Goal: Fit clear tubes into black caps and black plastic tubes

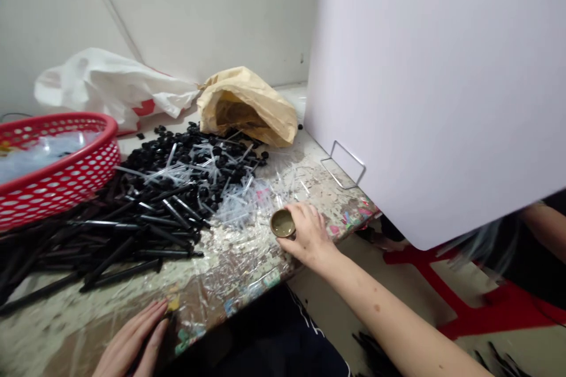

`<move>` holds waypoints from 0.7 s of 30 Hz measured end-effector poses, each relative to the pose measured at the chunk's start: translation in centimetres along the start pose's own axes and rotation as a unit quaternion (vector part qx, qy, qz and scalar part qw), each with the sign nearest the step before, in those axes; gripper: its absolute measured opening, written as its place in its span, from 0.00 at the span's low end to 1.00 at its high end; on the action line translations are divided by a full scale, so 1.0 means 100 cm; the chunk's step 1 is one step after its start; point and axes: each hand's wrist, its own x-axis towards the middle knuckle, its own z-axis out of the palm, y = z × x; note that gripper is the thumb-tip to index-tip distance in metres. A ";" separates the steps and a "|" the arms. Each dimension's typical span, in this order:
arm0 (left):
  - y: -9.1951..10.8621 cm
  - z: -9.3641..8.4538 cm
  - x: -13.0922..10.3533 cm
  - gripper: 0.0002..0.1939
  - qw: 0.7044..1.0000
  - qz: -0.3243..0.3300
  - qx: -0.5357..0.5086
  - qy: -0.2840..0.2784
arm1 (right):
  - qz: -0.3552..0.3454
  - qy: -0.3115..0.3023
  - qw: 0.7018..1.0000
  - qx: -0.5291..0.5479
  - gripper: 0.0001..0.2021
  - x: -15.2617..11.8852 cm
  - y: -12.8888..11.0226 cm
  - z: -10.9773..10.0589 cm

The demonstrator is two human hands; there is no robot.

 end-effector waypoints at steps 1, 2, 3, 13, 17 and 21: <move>0.001 -0.004 -0.003 0.17 1.000 -0.022 0.004 0.005 | -0.017 -0.008 1.000 0.008 0.26 -0.002 -0.011 0.003; 0.002 -0.007 -0.005 0.16 0.999 -0.038 0.009 0.013 | -0.034 -0.016 0.999 0.016 0.26 -0.003 -0.021 0.006; 0.002 -0.011 -0.009 0.16 0.998 -0.050 0.015 0.023 | -0.051 -0.025 0.998 0.028 0.26 -0.005 -0.031 0.011; 0.000 -0.045 -0.048 0.16 0.986 -0.135 0.062 0.082 | -0.144 -0.167 0.964 0.151 0.30 -0.014 -0.122 0.073; -0.001 -0.049 -0.056 0.15 0.982 -0.150 0.073 0.093 | -0.151 -0.186 0.958 0.157 0.30 -0.010 -0.139 0.084; 0.000 -0.049 -0.056 0.14 0.980 -0.155 0.078 0.093 | -0.147 -0.195 0.958 0.152 0.30 -0.007 -0.146 0.090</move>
